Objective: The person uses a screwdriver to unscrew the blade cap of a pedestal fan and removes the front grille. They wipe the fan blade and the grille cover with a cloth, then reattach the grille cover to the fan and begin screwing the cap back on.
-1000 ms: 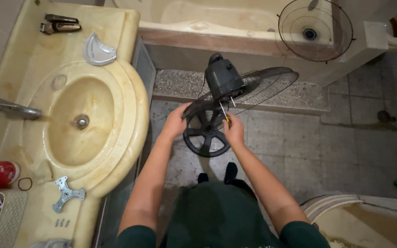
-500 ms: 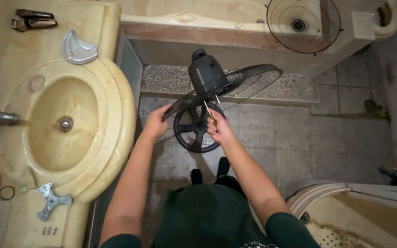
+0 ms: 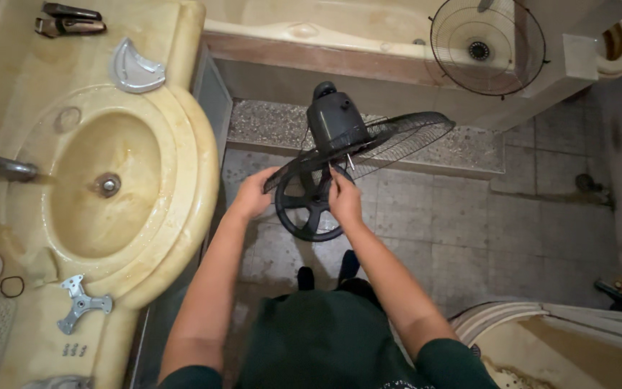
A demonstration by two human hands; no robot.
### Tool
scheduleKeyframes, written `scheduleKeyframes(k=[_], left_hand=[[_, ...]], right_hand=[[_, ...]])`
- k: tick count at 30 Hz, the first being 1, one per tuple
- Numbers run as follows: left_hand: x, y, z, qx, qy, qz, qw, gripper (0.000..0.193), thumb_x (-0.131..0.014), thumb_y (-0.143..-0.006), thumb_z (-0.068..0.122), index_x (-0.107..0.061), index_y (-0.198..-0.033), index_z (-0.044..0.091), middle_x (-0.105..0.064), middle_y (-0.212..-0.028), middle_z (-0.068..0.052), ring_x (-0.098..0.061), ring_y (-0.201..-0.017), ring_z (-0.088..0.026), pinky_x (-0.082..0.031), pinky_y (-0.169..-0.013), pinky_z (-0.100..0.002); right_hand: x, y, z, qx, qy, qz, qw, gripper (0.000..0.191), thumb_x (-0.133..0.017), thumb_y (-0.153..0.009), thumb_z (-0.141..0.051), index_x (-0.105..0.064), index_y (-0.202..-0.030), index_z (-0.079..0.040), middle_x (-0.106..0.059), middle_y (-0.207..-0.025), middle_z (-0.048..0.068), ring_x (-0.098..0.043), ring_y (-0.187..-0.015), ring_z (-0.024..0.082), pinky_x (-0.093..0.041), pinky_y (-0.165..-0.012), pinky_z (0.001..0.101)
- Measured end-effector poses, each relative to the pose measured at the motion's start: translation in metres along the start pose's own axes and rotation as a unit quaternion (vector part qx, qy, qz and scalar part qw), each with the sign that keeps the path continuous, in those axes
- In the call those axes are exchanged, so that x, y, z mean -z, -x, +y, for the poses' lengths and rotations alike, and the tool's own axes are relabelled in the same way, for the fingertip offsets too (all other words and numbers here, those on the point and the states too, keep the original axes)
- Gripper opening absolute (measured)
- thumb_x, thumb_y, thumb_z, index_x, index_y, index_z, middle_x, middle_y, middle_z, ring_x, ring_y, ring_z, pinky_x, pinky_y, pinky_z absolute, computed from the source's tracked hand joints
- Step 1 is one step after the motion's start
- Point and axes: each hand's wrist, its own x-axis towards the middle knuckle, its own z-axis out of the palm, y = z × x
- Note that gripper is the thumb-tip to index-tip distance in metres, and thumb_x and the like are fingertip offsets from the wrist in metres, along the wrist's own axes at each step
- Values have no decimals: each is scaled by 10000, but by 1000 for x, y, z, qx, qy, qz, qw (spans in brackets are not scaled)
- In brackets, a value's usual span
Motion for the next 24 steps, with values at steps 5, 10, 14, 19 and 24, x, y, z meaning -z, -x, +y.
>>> scheduleKeyframes(k=[5, 10, 14, 19, 24], left_hand=[[7, -6, -7, -8, 80, -41, 996, 731, -443, -681, -227, -626, -1339, 33, -710, -1236, -55, -626, -1188, -115, -447, -1057, -247], [11, -2, -4, -3, -18, -8, 1000, 673, -496, -718, -206, -649, -1319, 55, -740, -1202, -66, -644, -1160, -122, -466, -1028, -256], [5, 2, 0, 13, -74, 35, 997, 660, -511, -745, -173, -668, -1322, 105, -756, -1136, -87, -692, -1094, -142, -500, -971, -274], [-5, 4, 5, -41, -37, 50, 997, 482, -739, -818, 17, -668, -1280, 133, -767, -1121, -110, -701, -1054, -173, -530, -923, -298], [-10, 13, 18, -31, -103, 75, 991, 478, -779, -826, 122, -684, -1294, 146, -761, -1147, -128, -698, -1068, -190, -537, -906, -323]], right_hand=[[-5, -11, 15, -462, -447, -81, 762, 255, -571, -1004, -139, -676, -1235, -165, -614, -730, 6, -428, -461, 77, -312, -381, 238], [-3, -17, 8, -546, -595, -84, 584, 198, -560, -992, -188, -646, -1168, -159, -589, -706, -2, -331, -381, 54, -212, -304, 205], [-6, -15, 7, -576, -440, -88, 683, 259, -629, -1016, -324, -561, -990, -76, -525, -629, 43, -388, -386, 99, -242, -313, 245], [-6, -7, 19, -425, -270, -49, 863, 266, -695, -961, -251, -569, -946, -18, -569, -641, 90, -490, -448, 164, -356, -394, 304], [11, 12, 19, -86, -16, -76, 993, 307, -619, -978, -111, -643, -1281, -68, -694, -823, 152, -689, -753, 352, -538, -687, 419]])
